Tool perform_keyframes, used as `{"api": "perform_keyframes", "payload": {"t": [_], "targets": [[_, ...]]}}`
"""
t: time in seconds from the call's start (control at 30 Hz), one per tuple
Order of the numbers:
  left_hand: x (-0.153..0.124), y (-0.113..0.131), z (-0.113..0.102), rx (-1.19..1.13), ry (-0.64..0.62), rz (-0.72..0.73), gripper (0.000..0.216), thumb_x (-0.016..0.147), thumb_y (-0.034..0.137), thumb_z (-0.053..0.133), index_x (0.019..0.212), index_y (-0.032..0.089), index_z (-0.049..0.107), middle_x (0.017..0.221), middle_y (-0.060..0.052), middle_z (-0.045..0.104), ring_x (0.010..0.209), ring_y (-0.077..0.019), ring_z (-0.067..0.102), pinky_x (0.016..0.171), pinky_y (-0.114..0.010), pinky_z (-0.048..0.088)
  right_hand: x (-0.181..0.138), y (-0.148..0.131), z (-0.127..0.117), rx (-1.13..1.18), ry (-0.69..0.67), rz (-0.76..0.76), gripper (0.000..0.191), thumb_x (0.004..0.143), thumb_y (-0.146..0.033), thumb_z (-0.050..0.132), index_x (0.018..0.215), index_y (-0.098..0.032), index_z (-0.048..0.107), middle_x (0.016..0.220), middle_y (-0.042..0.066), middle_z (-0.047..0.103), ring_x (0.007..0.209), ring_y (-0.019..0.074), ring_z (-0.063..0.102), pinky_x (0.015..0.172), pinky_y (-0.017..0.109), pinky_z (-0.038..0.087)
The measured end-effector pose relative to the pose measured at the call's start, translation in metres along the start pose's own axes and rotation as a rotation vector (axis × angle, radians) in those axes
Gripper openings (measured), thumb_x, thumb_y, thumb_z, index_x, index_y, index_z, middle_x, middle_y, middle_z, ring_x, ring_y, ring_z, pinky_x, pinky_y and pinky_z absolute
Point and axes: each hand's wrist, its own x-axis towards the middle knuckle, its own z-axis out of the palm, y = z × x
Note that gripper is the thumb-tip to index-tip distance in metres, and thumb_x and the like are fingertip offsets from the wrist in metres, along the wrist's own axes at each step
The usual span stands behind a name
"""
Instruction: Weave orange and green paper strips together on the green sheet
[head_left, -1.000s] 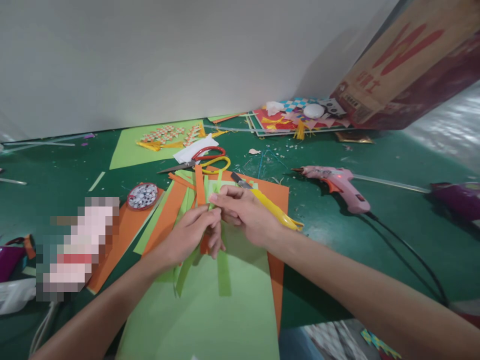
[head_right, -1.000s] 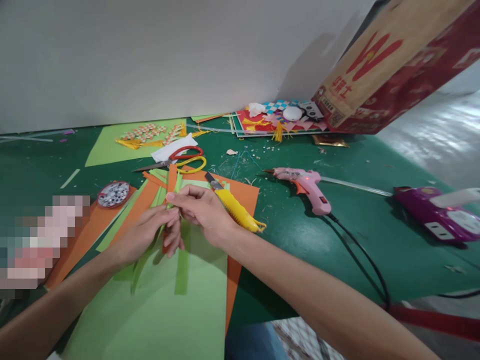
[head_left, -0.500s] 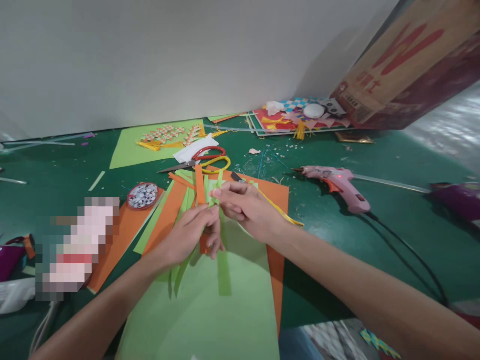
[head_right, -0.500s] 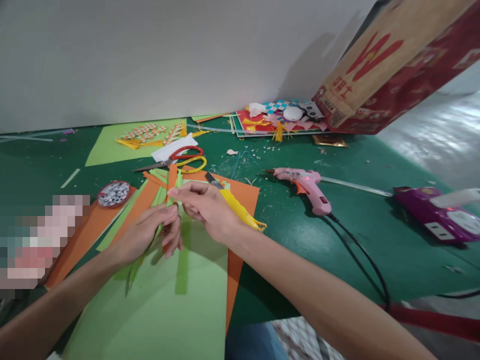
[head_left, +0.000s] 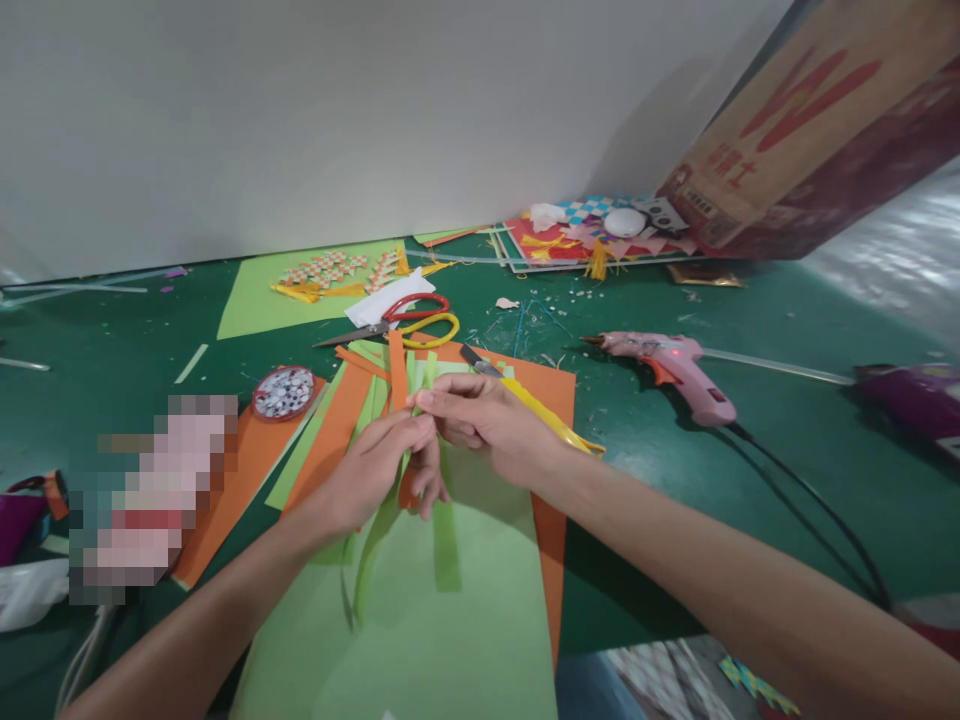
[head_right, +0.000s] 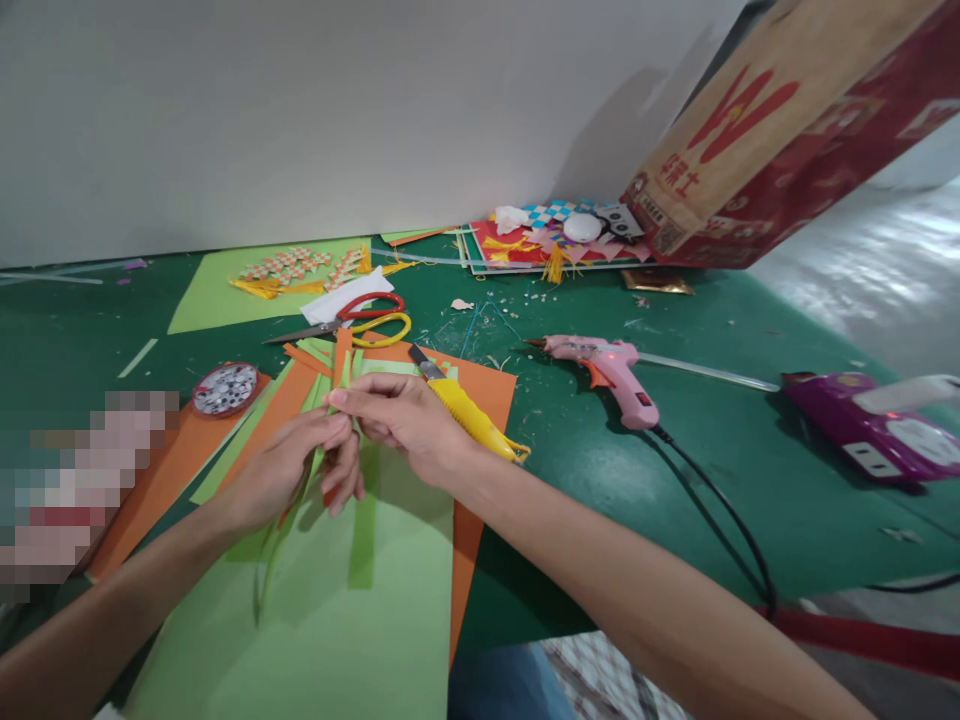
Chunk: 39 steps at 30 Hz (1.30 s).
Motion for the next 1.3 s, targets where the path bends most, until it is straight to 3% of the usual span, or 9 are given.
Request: {"api": "perform_keyframes", "payload": {"t": [0.67, 0.77, 0.83, 0.9, 0.97, 1.07, 1.13, 1.2, 1.3], "targets": [[0.0, -0.001, 0.0, 0.129, 0.032, -0.006, 0.038, 0.086, 0.029, 0.031, 0.051, 0.02, 0.04, 0.044, 0.001, 0.046, 0.046, -0.0138, 0.052, 0.063, -0.031, 0.05, 0.001, 0.002, -0.002, -0.051, 0.013, -0.047, 0.028, 0.062, -0.038, 0.077, 0.056, -0.017, 0.06, 0.039, -0.01, 0.035, 0.04, 0.003, 0.022, 0.043, 0.026, 0.012], [-0.003, 0.006, -0.011, 0.537, 0.269, 0.172, 0.038, 0.091, 0.035, 0.03, 0.063, 0.019, 0.049, 0.063, -0.003, 0.058, 0.065, -0.0176, 0.059, 0.072, -0.032, 0.047, 0.002, 0.002, -0.003, -0.018, 0.069, -0.069, 0.028, 0.062, -0.038, 0.077, 0.057, -0.017, 0.058, 0.04, -0.01, 0.034, 0.039, 0.0031, 0.022, 0.042, 0.026, 0.011], [-0.008, 0.011, -0.024, 0.919, 0.582, 0.278, 0.033, 0.091, 0.038, 0.034, 0.08, 0.018, 0.057, 0.081, -0.008, 0.063, 0.084, -0.0234, 0.061, 0.085, -0.038, 0.044, 0.002, 0.001, -0.003, 0.02, 0.118, -0.066, 0.031, 0.062, -0.037, 0.078, 0.057, -0.018, 0.054, 0.041, -0.01, 0.033, 0.039, 0.0032, 0.022, 0.042, 0.026, 0.01], [-0.016, 0.013, -0.038, 1.197, 0.792, 0.253, 0.034, 0.092, 0.036, 0.034, 0.101, 0.014, 0.06, 0.101, -0.015, 0.064, 0.104, -0.0301, 0.057, 0.1, -0.047, 0.034, 0.002, 0.0, -0.004, 0.057, 0.155, -0.04, 0.034, 0.061, -0.036, 0.079, 0.056, -0.019, 0.05, 0.04, -0.011, 0.031, 0.038, 0.0033, 0.02, 0.041, 0.026, 0.009], [-0.026, 0.009, -0.049, 1.401, 0.955, 0.11, 0.04, 0.092, 0.032, 0.036, 0.121, 0.011, 0.053, 0.12, -0.021, 0.058, 0.122, -0.0381, 0.046, 0.108, -0.059, 0.018, 0.002, -0.001, -0.003, 0.078, 0.168, -0.012, 0.037, 0.06, -0.034, 0.079, 0.056, -0.019, 0.047, 0.04, -0.011, 0.029, 0.038, 0.0033, 0.019, 0.041, 0.025, 0.009], [-0.042, -0.006, -0.056, 1.552, 1.002, -0.082, 0.049, 0.091, 0.031, 0.036, 0.134, 0.009, 0.044, 0.134, -0.026, 0.047, 0.131, -0.0467, 0.033, 0.101, -0.072, 0.014, 0.001, -0.002, -0.002, 0.079, 0.159, 0.003, 0.039, 0.062, -0.034, 0.079, 0.055, -0.019, 0.044, 0.04, -0.011, 0.03, 0.038, 0.0033, 0.021, 0.041, 0.025, 0.01], [-0.049, -0.015, -0.057, 1.574, 0.98, -0.166, 0.049, 0.093, 0.031, 0.034, 0.136, 0.01, 0.042, 0.133, -0.027, 0.048, 0.123, -0.0463, 0.044, 0.099, -0.074, 0.017, 0.0, -0.002, -0.001, 0.073, 0.153, 0.002, 0.04, 0.063, -0.034, 0.078, 0.054, -0.019, 0.043, 0.041, -0.01, 0.03, 0.038, 0.0032, 0.022, 0.041, 0.026, 0.01], [-0.052, -0.019, -0.057, 1.559, 0.997, -0.16, 0.048, 0.093, 0.031, 0.033, 0.138, 0.013, 0.04, 0.133, -0.026, 0.049, 0.118, -0.0438, 0.05, 0.099, -0.074, 0.017, 0.0, -0.001, -0.001, 0.071, 0.152, 0.002, 0.04, 0.064, -0.034, 0.078, 0.054, -0.019, 0.042, 0.041, -0.01, 0.03, 0.038, 0.0033, 0.022, 0.041, 0.026, 0.01], [-0.052, -0.014, -0.056, 1.533, 1.062, -0.058, 0.05, 0.093, 0.034, 0.036, 0.14, 0.017, 0.038, 0.141, -0.024, 0.042, 0.132, -0.0448, 0.034, 0.101, -0.074, 0.014, 0.0, -0.001, -0.002, 0.082, 0.148, 0.001, 0.039, 0.064, -0.033, 0.077, 0.055, -0.019, 0.042, 0.041, -0.01, 0.03, 0.039, 0.0036, 0.021, 0.041, 0.026, 0.01]]}}
